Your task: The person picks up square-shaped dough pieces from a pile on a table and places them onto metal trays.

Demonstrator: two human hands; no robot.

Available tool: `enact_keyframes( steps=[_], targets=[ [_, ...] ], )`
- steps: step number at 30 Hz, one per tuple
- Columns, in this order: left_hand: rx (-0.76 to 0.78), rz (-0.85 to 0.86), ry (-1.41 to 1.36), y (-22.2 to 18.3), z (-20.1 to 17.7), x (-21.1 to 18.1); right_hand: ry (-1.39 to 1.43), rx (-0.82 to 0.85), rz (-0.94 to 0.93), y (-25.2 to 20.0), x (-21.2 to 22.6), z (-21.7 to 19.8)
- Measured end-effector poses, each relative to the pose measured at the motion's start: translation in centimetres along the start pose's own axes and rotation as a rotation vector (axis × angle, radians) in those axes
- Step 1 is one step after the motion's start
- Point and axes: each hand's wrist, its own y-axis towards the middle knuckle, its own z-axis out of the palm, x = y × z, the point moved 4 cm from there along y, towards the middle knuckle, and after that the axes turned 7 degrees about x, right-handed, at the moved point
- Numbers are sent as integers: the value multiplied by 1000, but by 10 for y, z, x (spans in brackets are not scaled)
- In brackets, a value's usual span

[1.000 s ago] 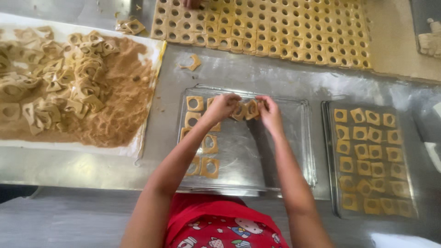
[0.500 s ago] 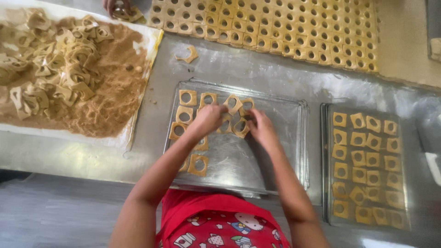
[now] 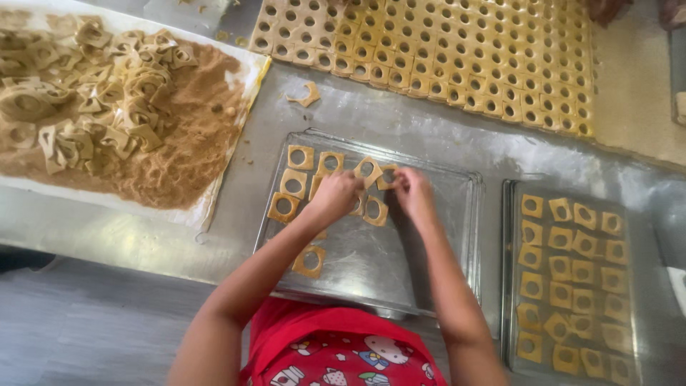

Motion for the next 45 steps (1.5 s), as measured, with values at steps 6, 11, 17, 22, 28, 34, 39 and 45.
enact_keyframes(
  steps=[6, 11, 17, 22, 28, 34, 39, 45],
  targets=[
    [-55, -75, 95, 64, 36, 6, -183, -96, 53, 33, -48, 18],
    [-37, -238, -147, 68, 18, 11, -197, -98, 157, 33, -80, 11],
    [-133, -325, -407, 60, 2, 32, -33, -78, 232, 29, -54, 0],
    [-64, -75, -46, 48, 15, 18, 159, -99, 138, 25, 4, -25],
    [44, -78, 92, 35, 8, 4, 244, -123, 34, 29, 46, -49],
    [-61, -42, -12, 15, -12, 7, 176, -191, 82, 25, 38, -36],
    [-169, -24, -85, -36, -54, 19, 156, -212, 73, 24, 25, -21],
    [-207, -107, -155, -115, -114, 54, 328, -296, 202, 7, -56, 14]
  ],
)
